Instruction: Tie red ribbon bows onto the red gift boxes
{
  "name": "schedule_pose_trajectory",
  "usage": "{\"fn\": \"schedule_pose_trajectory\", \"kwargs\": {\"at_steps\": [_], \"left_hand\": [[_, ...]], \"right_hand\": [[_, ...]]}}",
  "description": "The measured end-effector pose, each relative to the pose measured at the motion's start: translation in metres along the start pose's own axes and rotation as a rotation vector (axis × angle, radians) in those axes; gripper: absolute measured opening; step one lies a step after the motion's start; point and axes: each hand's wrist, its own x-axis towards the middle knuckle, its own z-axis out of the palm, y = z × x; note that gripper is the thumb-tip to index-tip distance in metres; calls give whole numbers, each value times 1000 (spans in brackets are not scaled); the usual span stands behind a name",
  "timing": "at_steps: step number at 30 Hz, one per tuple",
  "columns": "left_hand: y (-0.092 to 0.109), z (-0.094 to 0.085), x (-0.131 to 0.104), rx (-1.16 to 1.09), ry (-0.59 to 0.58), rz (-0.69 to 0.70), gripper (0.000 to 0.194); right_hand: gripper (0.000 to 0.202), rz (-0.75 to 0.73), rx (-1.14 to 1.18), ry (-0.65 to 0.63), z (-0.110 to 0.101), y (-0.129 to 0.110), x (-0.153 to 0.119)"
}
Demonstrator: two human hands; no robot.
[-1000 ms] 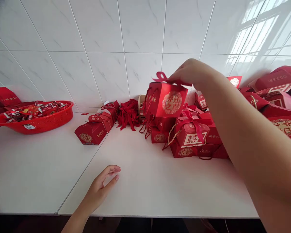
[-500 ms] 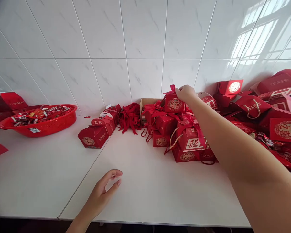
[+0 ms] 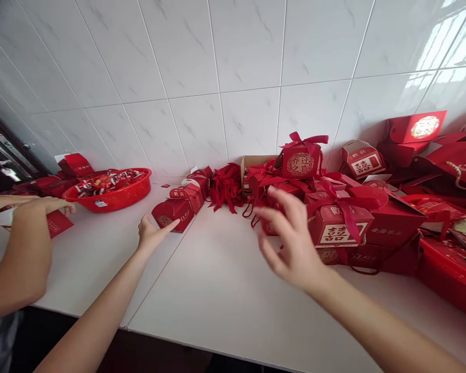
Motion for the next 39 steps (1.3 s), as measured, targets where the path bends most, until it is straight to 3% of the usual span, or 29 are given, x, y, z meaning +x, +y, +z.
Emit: {"fn": "schedule_pose_trajectory", "kwargs": {"at_steps": [2, 4, 9, 13, 16, 20, 23, 28, 33, 37, 39], "left_hand": [[-3, 8, 12, -25, -24, -8, 114], [-6, 14, 12, -64, -55, 16, 107], [-14, 22, -17, -180, -249, 151, 87], [-16, 18, -40, -287, -510, 291, 83], [-16, 13, -43, -394, -658, 322, 83], [-19, 8, -41, -495, -731, 318, 86], [-21, 8, -41, -492, -739, 318, 86], [-22, 8, -42, -521, -746, 318, 82], [-24, 9, -41, -541, -745, 316, 82], [-28, 12, -38, -551, -738, 309, 85], [-29, 14, -37, -560, -736, 309, 86]], "right_hand": [[33, -29, 27, -141, 20, 2, -30], [32, -19, 53, -252, 39, 10, -56], [33, 83, 113, -444, 78, 33, -88], [33, 275, 154, -557, 124, 42, -67], [31, 406, 105, -506, 167, 48, -32], [27, 595, 65, -437, 212, 54, 5], [29, 656, 110, -419, 227, 58, 9], [21, 603, 302, -329, 218, 60, 2], [22, 535, 478, -106, 188, 49, 27], [24, 451, 560, 92, 135, 34, 59], [24, 357, 604, 294, 97, 24, 69]]}}
